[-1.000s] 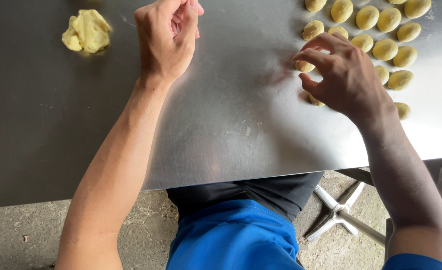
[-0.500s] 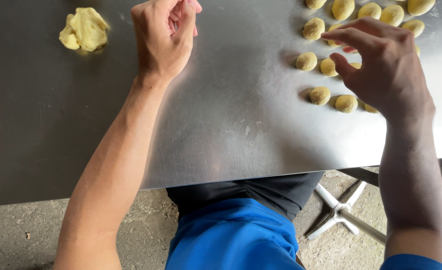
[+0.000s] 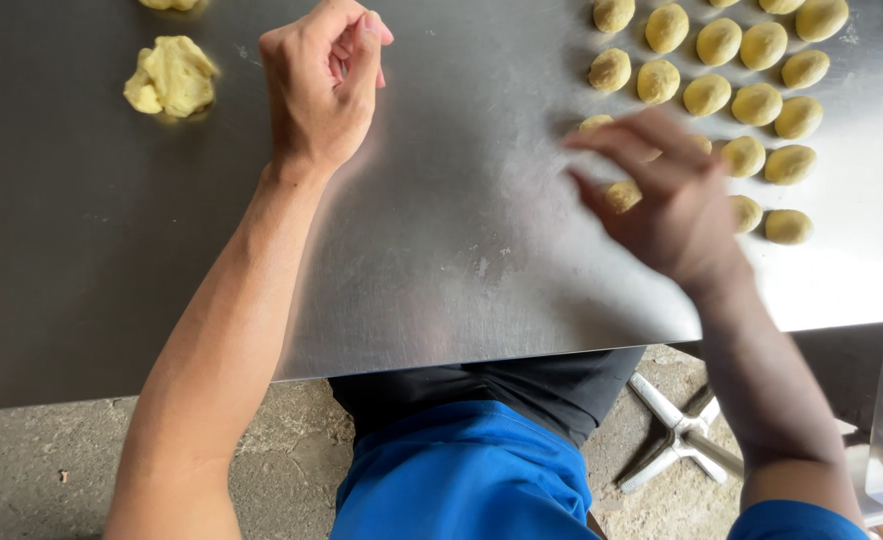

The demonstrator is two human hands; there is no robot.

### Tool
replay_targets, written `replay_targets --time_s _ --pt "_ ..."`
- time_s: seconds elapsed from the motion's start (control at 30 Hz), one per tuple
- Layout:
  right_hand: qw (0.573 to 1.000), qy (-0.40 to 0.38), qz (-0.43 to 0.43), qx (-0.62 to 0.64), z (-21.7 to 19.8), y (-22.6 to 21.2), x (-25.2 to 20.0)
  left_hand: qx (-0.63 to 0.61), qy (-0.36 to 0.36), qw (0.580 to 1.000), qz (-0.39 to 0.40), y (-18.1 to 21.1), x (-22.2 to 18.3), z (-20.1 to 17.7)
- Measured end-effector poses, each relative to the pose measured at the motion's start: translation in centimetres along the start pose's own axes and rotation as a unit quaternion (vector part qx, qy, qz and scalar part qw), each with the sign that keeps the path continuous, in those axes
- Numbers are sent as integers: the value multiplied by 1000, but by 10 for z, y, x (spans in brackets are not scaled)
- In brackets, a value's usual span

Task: Shaping small portions of dough into balls and arranging them in a grid on a metal work surface

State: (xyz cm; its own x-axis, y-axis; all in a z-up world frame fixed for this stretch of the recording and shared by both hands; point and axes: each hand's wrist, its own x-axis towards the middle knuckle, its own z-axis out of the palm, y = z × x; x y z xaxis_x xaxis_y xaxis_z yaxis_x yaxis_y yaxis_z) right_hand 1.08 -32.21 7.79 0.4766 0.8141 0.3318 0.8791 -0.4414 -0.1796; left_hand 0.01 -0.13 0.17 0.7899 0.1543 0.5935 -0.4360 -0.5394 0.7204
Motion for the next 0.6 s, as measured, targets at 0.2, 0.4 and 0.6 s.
replay_targets --time_s 0.2,0.4,0.6 --pt "961 12 -159 225 39 -72 20 37 12 999 17 4 4 0" --pt "954 -20 -223 200 70 -87 7 142 -21 989 39 -11 18 20" --pt "940 -83 -242 224 78 -92 2 340 18 938 61 -79 97 47"
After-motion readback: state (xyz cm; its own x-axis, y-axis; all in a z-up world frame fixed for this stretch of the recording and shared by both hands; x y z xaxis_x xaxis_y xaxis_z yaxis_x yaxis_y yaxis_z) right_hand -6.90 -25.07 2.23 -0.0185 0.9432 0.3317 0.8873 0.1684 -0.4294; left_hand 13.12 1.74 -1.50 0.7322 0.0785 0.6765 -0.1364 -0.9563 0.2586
